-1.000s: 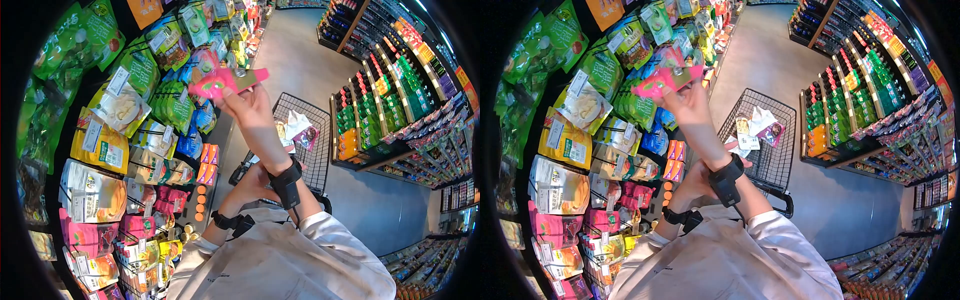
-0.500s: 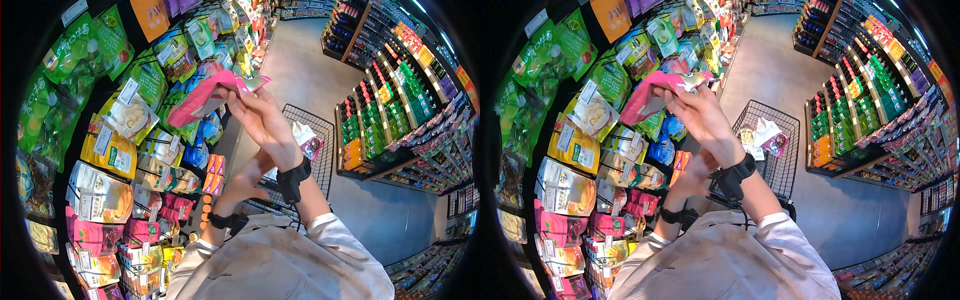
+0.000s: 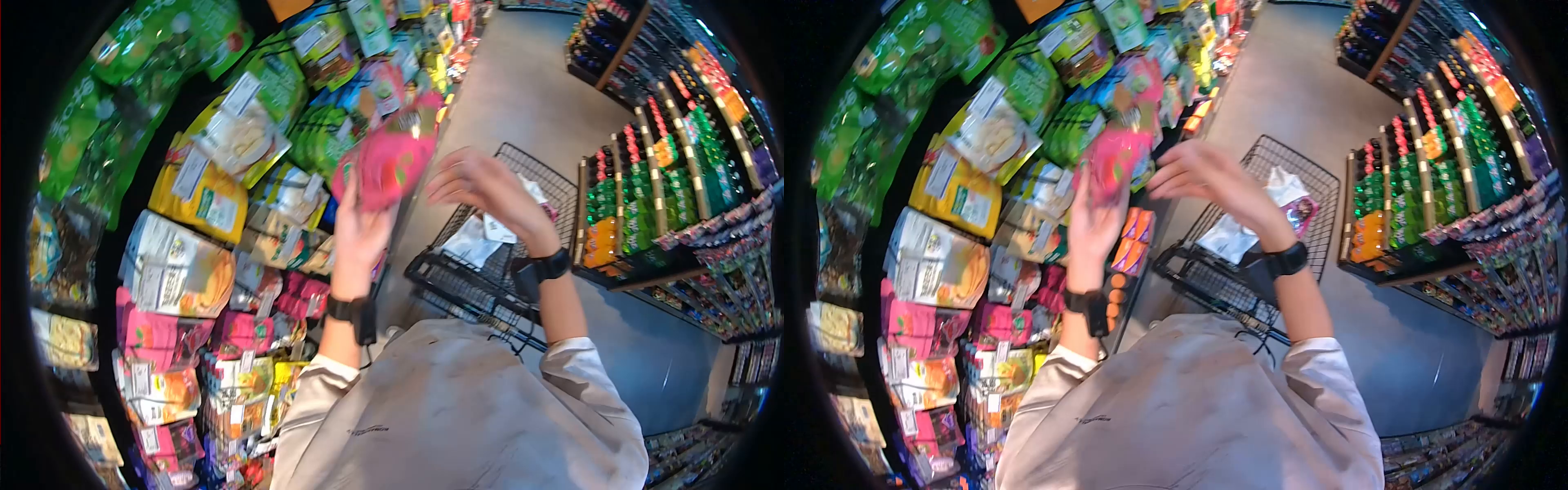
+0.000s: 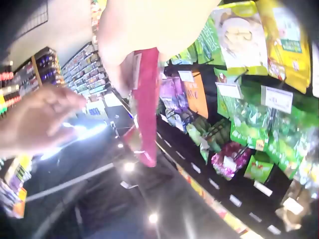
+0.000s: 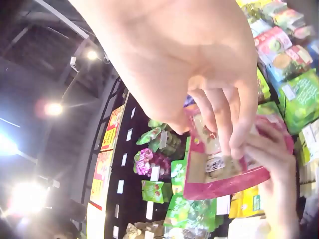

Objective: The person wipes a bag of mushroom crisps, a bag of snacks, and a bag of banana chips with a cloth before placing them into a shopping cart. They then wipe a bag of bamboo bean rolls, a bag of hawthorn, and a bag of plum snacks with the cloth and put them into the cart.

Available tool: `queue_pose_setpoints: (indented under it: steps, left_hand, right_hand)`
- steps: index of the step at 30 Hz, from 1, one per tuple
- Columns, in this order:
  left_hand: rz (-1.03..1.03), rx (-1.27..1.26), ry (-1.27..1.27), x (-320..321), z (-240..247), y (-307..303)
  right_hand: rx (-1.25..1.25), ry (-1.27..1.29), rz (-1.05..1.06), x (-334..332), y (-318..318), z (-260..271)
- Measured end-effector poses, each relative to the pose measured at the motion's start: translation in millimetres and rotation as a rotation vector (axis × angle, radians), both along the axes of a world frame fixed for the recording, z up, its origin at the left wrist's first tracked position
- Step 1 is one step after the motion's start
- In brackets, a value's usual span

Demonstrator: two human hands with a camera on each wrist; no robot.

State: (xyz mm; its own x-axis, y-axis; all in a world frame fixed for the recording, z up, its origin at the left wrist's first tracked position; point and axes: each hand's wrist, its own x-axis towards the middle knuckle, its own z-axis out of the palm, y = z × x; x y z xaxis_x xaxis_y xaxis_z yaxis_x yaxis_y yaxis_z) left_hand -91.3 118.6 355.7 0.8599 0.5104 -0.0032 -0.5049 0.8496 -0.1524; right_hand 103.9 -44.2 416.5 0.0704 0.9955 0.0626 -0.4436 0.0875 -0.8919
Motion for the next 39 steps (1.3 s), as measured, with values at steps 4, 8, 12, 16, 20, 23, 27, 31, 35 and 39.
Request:
queue_pose_setpoints:
  steps: [4, 8, 12, 16, 20, 23, 27, 31, 35, 39]
  left_hand:
    - [-0.158, -0.295, -0.454, 22.9, 28.4, 9.5]
    - [-0.218, -0.441, -0.591, 44.2, 50.7, 6.6]
    - [-0.286, -0.399, -0.665, 51.7, 72.0, -3.0]
    - [-0.288, -0.396, -0.713, 50.1, 83.1, -4.5]
    - [-0.142, -0.118, -0.66, 39.8, 77.5, 2.1]
    - [-0.054, 0.04, -0.522, 23.2, 67.6, 12.3]
    - [0.385, 0.492, 0.217, -5.2, 65.3, 12.2]
    - [0.498, 0.701, 0.596, -15.2, 43.1, -0.8]
    - [0.563, 1.085, 0.817, -22.1, 44.5, -4.8]
    - [0.34, 1.304, 0.67, -26.4, 56.7, 6.7]
  right_hand:
    - [-0.27, -0.271, 0.015, -4.7, 1.6, -48.0]
    - [-0.085, -0.258, 0.308, -66.7, 11.7, -71.3]
    - [0.053, 0.004, 0.443, -90.3, 30.3, -80.6]
    - [0.013, -0.046, 0.434, -93.2, 31.7, -82.4]
    - [-0.02, -0.184, 0.395, -106.8, 28.9, -58.3]
    - [-0.038, -0.129, 0.473, -106.7, 29.2, -50.6]
    - [0.007, 0.215, 0.128, -53.8, 34.1, -50.0]
    - [0.165, 0.892, -0.003, -34.9, 31.3, -24.5]
    - [0.077, 0.803, 0.022, -23.8, 45.6, -70.6]
    - [-0.104, 0.747, 0.056, -48.5, 48.7, -92.1]
